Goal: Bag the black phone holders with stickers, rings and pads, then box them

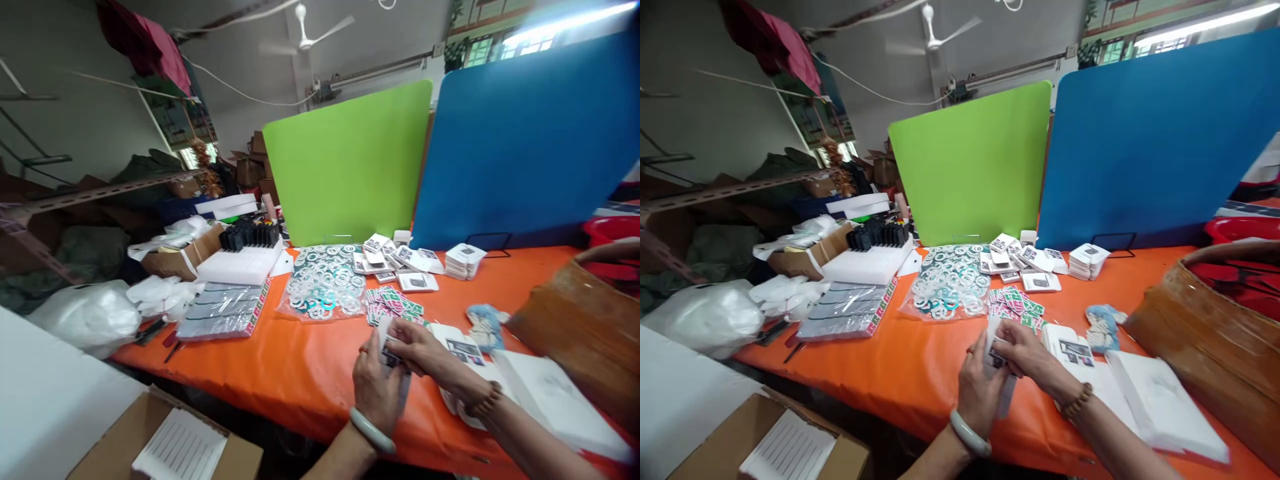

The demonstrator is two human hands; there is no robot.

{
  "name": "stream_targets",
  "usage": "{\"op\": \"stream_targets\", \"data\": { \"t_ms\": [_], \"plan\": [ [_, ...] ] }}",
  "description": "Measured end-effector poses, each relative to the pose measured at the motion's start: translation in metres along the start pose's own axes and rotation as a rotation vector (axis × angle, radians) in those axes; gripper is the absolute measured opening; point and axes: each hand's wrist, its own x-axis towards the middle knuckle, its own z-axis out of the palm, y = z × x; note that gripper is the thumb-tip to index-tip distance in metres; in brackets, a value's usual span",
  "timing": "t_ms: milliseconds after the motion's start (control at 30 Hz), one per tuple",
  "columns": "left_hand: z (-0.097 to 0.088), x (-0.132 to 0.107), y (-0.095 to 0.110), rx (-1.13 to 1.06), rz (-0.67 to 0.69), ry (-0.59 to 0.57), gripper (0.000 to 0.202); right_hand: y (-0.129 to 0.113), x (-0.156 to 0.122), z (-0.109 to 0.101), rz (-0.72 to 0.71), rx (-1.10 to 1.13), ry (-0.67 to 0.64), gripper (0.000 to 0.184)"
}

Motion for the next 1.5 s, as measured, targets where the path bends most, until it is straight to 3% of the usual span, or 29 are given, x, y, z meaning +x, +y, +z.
{"op": "stream_targets", "data": {
  "t_ms": [67,200,300,367,433,467,567,633,733,833,900,1100,1233,1333,1500],
  "plan": [
    [-0.004,-0.001,-0.005,-0.047,-0.022,-0.009,0.06,0.004,0.001,0.011,-0.023,0.055,-0.028,0.028],
    [-0.009,-0.006,-0.013,-0.369,-0.072,-0.089,0.034,0.013,-0.002,0.025,-0.089,0.003,-0.098,0.015],
    [-0.015,-0.006,-0.02,-0.551,-0.149,-0.106,0.028,0.016,-0.007,0.024,-0.264,-0.219,0.096,0.005],
    [-0.019,-0.005,-0.024,-0.667,-0.253,-0.094,0.029,0.021,-0.01,0.019,-0.349,-0.36,0.31,0.013],
    [-0.021,-0.003,-0.028,-0.807,-0.364,-0.071,0.032,0.03,-0.013,0.014,-0.305,-0.352,0.432,0.035],
    [-0.021,-0.002,-0.029,-0.869,-0.405,-0.062,0.033,0.036,-0.015,0.013,-0.233,-0.288,0.411,0.042],
    [-0.017,-0.002,-0.029,-0.97,-0.468,-0.037,0.034,0.055,-0.02,0.019,-0.037,-0.002,0.181,0.035],
    [-0.012,-0.003,-0.03,-0.981,-0.492,-0.009,0.034,0.066,-0.024,0.025,-0.006,0.116,0.118,0.03],
    [-0.008,-0.006,-0.034,-0.925,-0.476,0.092,0.044,0.08,-0.032,0.03,-0.018,0.134,0.187,0.028],
    [-0.01,-0.016,-0.044,-0.766,-0.419,0.112,0.059,0.091,-0.043,0.03,-0.052,0.074,0.226,0.047],
    [-0.013,-0.028,-0.052,-0.664,-0.38,0.029,0.057,0.099,-0.052,0.029,-0.08,0.024,0.22,0.059],
    [-0.015,-0.059,-0.07,-0.518,-0.315,-0.195,0.046,0.121,-0.077,0.033,-0.02,0.172,0.125,0.05],
    [-0.017,-0.064,-0.081,-0.523,-0.407,-0.38,0.043,0.13,-0.09,0.039,0.056,0.296,0.091,0.047],
    [-0.018,-0.067,-0.09,-0.496,-0.484,-0.45,0.042,0.127,-0.098,0.042,0.097,0.336,0.035,0.043],
    [-0.021,-0.069,-0.091,-0.442,-0.553,-0.483,0.044,0.121,-0.1,0.044,0.172,0.076,0.102,0.034]
  ]
}}
